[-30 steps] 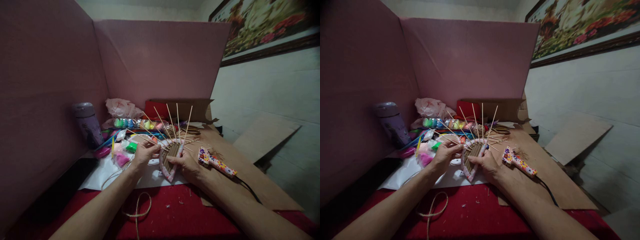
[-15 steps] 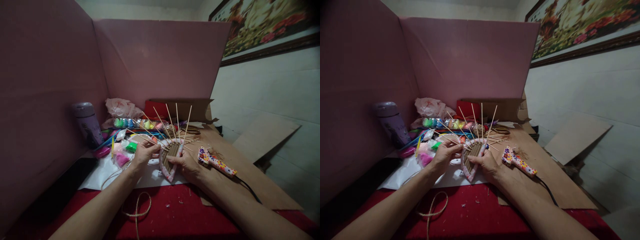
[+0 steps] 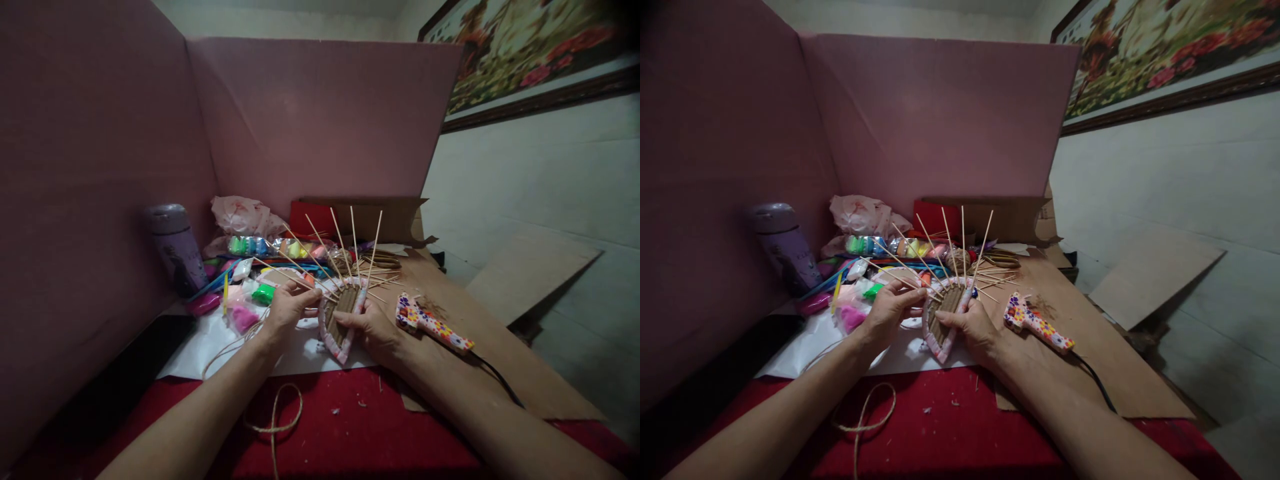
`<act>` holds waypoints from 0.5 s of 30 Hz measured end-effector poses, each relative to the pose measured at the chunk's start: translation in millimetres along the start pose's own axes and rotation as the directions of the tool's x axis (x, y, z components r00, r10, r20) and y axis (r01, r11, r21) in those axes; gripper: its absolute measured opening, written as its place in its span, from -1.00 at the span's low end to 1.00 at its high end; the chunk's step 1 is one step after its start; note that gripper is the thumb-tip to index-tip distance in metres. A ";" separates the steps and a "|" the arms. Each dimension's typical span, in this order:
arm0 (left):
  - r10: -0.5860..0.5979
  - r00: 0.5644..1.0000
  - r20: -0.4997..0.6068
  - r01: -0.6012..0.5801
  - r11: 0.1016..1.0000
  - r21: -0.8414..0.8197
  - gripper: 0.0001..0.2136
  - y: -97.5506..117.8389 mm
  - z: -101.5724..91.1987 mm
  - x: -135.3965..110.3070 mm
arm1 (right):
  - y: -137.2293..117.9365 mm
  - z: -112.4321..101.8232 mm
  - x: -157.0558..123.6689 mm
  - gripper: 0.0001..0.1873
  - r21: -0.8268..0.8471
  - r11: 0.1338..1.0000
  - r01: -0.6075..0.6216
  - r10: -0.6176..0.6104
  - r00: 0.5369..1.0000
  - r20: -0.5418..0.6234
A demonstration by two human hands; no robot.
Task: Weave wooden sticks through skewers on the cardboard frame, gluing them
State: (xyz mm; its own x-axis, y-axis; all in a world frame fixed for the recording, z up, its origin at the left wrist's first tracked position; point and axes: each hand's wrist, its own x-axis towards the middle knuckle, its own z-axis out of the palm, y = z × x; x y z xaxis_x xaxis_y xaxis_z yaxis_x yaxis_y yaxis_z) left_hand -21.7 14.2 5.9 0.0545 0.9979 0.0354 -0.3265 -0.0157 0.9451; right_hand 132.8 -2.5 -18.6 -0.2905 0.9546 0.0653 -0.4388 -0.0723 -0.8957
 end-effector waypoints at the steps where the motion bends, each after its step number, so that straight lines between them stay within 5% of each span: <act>1: -0.004 1.000 0.001 0.004 1.000 -0.003 -0.69 0.1 0.2 -0.4 | -0.4 0.3 -0.3 -0.65 0.002 1.000 0.003 -0.003 1.000 0.001; 15: 0.003 1.000 -0.009 -0.003 1.000 -0.001 -0.70 -0.2 0.3 -1.6 | -1.1 1.1 -0.9 -0.63 -0.021 1.000 0.002 -0.003 1.000 -0.017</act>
State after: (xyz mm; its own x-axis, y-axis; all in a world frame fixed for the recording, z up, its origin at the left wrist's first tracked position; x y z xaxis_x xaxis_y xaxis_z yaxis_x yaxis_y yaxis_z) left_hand -21.5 12.6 5.7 0.0451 0.9984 0.0354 -0.3272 -0.0188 0.9448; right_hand 132.6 -3.5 -17.2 -0.2751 0.9595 0.0602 -0.4217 -0.0641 -0.9044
